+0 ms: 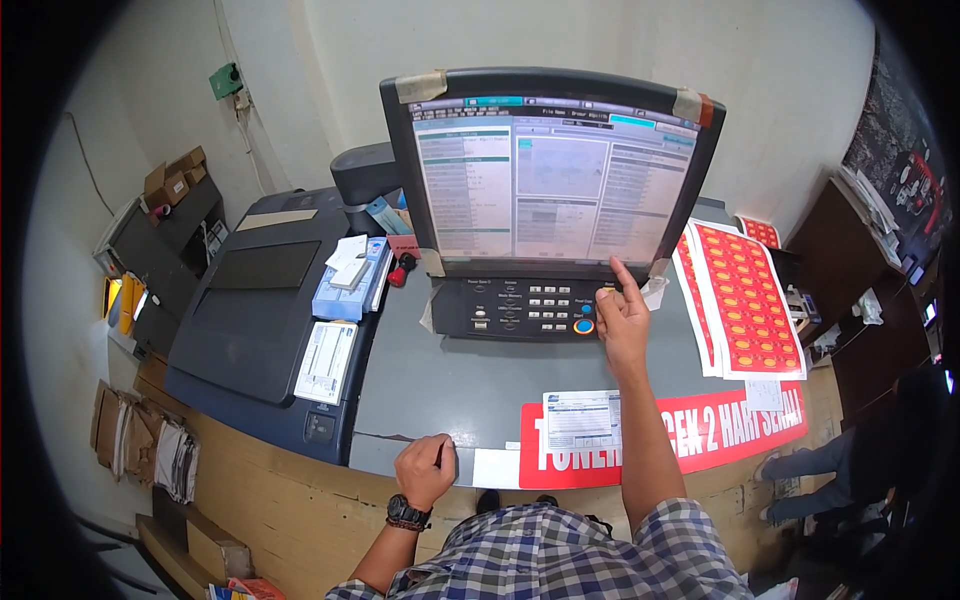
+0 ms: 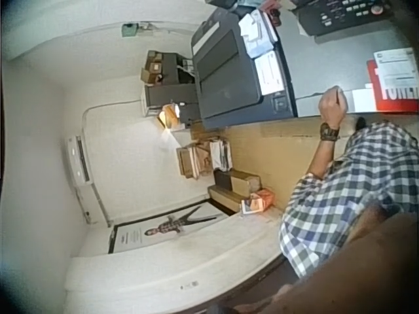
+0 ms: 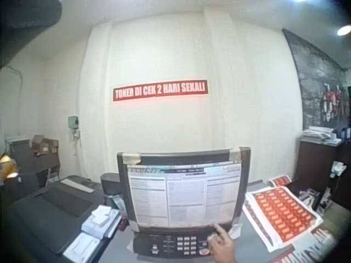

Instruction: Printing, inspecting, and packaging promotional flyers at a print shop workstation.

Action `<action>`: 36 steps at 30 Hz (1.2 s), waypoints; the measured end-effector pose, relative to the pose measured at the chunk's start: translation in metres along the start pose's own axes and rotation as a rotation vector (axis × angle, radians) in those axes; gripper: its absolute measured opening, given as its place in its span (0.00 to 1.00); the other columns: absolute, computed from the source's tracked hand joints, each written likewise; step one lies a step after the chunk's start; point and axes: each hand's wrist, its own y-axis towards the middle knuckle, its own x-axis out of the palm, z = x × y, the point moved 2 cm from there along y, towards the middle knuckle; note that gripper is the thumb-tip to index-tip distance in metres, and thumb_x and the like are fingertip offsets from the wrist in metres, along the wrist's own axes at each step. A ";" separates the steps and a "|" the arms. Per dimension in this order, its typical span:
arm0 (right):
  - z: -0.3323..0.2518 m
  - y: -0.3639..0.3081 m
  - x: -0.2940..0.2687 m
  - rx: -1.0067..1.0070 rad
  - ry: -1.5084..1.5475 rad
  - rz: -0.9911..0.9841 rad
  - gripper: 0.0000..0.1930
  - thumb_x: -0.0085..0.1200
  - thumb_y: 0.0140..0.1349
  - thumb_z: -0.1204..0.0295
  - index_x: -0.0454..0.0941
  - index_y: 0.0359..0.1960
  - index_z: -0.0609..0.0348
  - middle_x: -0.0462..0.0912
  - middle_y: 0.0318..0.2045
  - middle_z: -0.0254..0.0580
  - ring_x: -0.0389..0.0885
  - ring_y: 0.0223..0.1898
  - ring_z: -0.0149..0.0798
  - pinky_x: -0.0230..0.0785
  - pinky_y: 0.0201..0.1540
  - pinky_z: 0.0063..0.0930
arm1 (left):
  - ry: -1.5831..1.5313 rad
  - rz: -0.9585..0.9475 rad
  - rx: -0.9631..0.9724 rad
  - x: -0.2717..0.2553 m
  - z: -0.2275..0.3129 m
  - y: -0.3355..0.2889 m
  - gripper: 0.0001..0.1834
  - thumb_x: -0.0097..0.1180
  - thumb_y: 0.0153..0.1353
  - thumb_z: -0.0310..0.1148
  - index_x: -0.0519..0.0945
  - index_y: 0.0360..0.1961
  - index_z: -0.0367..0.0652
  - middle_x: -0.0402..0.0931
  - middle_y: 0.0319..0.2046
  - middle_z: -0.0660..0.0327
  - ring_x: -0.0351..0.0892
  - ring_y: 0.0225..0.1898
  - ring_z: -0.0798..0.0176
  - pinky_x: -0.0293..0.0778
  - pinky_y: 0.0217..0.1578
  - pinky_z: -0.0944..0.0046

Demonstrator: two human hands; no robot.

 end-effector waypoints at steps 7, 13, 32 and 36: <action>0.005 -0.003 -0.020 -0.054 -0.019 0.109 0.26 0.51 0.69 0.78 0.64 0.68 0.62 0.64 0.20 0.19 0.59 0.21 0.14 0.51 0.21 0.12 | 0.002 -0.012 -0.021 -0.001 0.001 0.000 0.02 0.58 0.54 0.24 0.82 0.29 0.40 0.80 0.24 0.55 0.80 0.26 0.50 0.76 0.27 0.56; -0.002 0.001 -0.021 -0.012 -0.073 0.145 0.25 0.52 0.68 0.77 0.66 0.67 0.64 0.65 0.20 0.19 0.60 0.21 0.15 0.54 0.22 0.12 | 0.010 -0.027 -0.025 0.001 -0.001 0.001 0.02 0.58 0.54 0.24 0.82 0.29 0.40 0.80 0.24 0.55 0.80 0.25 0.50 0.76 0.27 0.56; -0.026 0.059 -0.055 -0.307 -0.312 0.186 0.40 0.57 0.61 0.76 0.50 0.74 0.55 0.72 0.59 0.55 0.71 0.61 0.44 0.53 0.69 0.38 | -0.001 0.026 0.013 0.000 -0.003 -0.001 0.01 0.59 0.54 0.24 0.82 0.28 0.41 0.80 0.23 0.55 0.80 0.25 0.50 0.76 0.26 0.56; -0.027 0.061 -0.055 -0.296 -0.309 0.168 0.41 0.57 0.61 0.78 0.50 0.74 0.58 0.73 0.56 0.51 0.72 0.57 0.40 0.62 0.62 0.33 | -0.012 0.053 0.018 -0.001 -0.002 -0.001 0.02 0.59 0.55 0.25 0.83 0.29 0.40 0.79 0.23 0.55 0.78 0.23 0.51 0.74 0.25 0.57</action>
